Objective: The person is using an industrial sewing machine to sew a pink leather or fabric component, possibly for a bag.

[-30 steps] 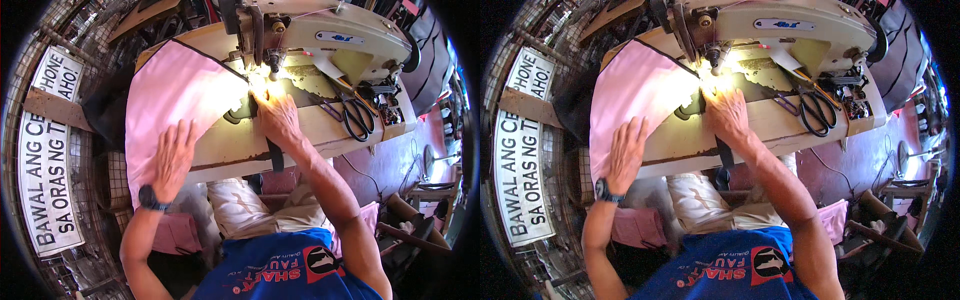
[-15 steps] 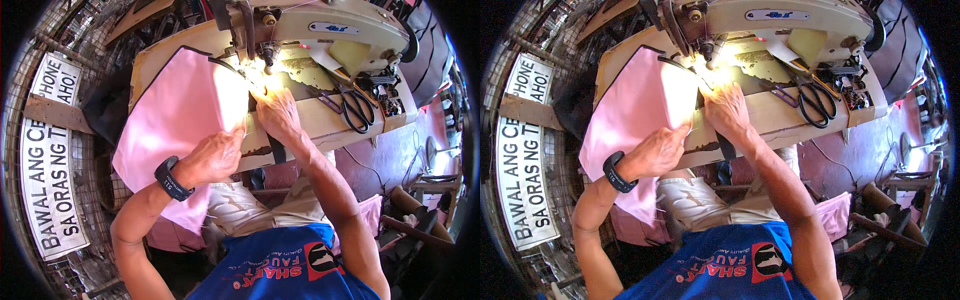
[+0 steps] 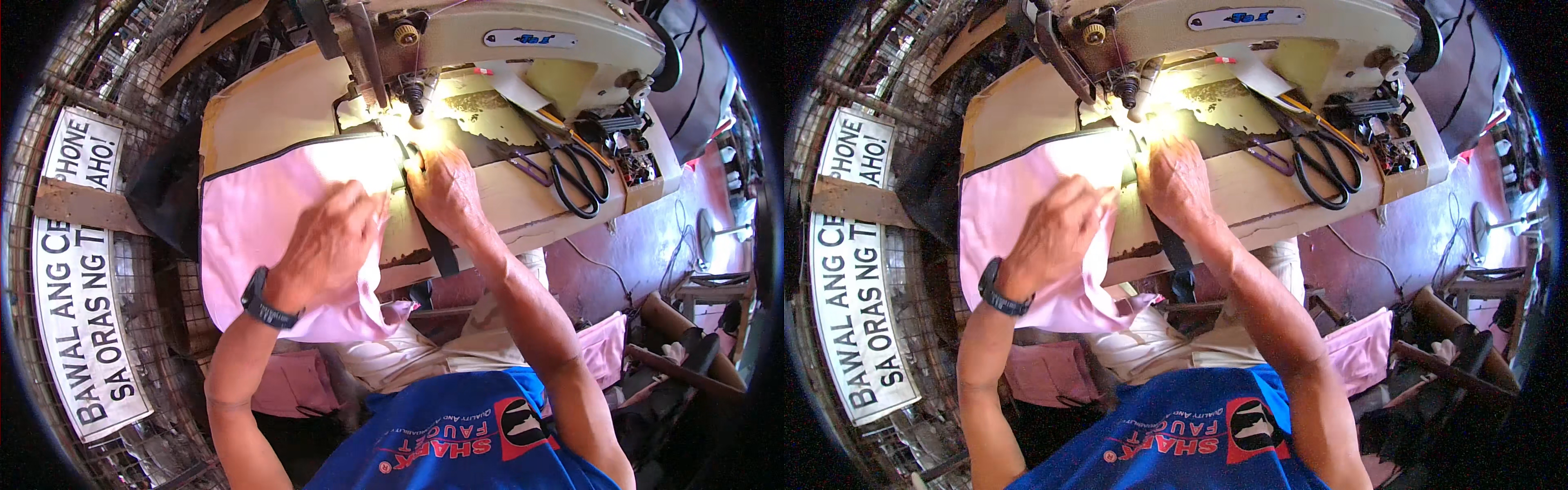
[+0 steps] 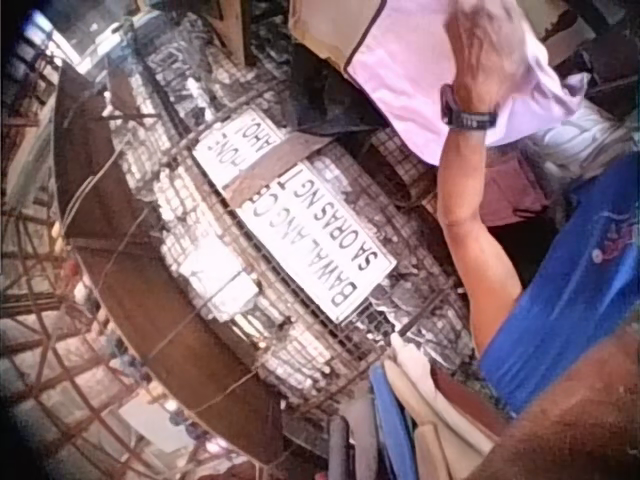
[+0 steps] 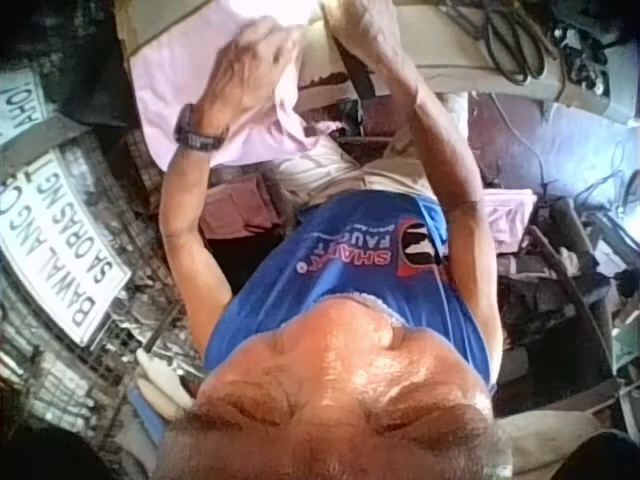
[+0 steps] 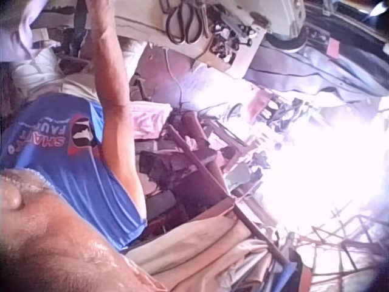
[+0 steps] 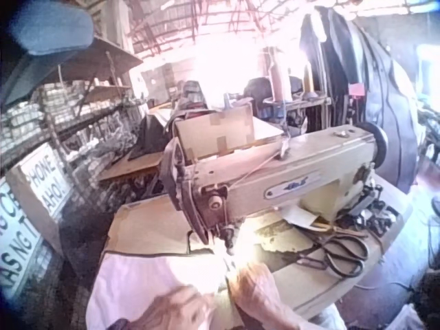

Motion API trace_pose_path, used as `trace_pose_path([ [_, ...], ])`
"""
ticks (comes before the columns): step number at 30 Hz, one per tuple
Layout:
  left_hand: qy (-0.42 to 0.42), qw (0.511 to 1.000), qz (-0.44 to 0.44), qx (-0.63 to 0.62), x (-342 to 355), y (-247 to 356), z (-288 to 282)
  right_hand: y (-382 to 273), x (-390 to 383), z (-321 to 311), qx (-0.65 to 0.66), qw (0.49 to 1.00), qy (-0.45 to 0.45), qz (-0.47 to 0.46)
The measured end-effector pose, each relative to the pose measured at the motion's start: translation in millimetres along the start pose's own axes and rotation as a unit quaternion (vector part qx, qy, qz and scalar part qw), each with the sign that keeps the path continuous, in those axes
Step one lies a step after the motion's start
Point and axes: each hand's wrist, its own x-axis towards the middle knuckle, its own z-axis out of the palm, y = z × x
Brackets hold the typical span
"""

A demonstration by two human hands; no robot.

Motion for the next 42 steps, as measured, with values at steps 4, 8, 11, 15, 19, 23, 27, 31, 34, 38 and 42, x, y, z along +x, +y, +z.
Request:
trace_pose_path([
  [4, 0.060, 0.975, 0.132, 0.167, 38, -46, -4, -17, 3, -4, -0.001, 0.999, -0.016, 0.040],
  [8, 0.143, 0.970, 0.166, 0.108, 37, -71, 31, -24, 3, -3, 0.008, 0.999, 0.028, 0.027],
  [11, 0.156, 0.970, 0.153, 0.109, 37, -62, 38, -21, 4, -6, 0.014, 0.999, 0.012, 0.040],
  [15, 0.157, 0.970, 0.147, 0.109, 37, -54, 43, -23, 7, -4, 0.036, 0.998, -0.004, 0.051],
  [19, 0.193, 0.969, 0.120, 0.100, 34, -54, 52, -38, 12, -15, -0.002, 0.998, -0.037, 0.048],
  [23, 0.154, 0.980, 0.111, 0.061, 39, -58, 40, -36, 14, -11, -0.100, 0.986, -0.126, 0.038],
  [27, 0.160, 0.964, 0.150, 0.153, 53, -60, 33, -41, 5, -13, -0.129, 0.987, -0.078, -0.047],
  [31, 0.145, 0.967, 0.105, 0.180, 62, -60, 31, -39, -2, -9, -0.126, 0.988, -0.080, -0.049],
  [34, 0.160, 0.964, 0.115, 0.180, 60, -57, 34, -39, -3, -12, -0.126, 0.985, -0.110, -0.039],
  [38, 0.166, 0.964, 0.113, 0.176, 55, -52, 36, -36, -4, -11, -0.115, 0.986, -0.111, -0.041],
  [42, 0.182, 0.969, 0.087, 0.141, 55, -52, 39, -37, -6, -11, -0.133, 0.984, -0.103, -0.053],
])
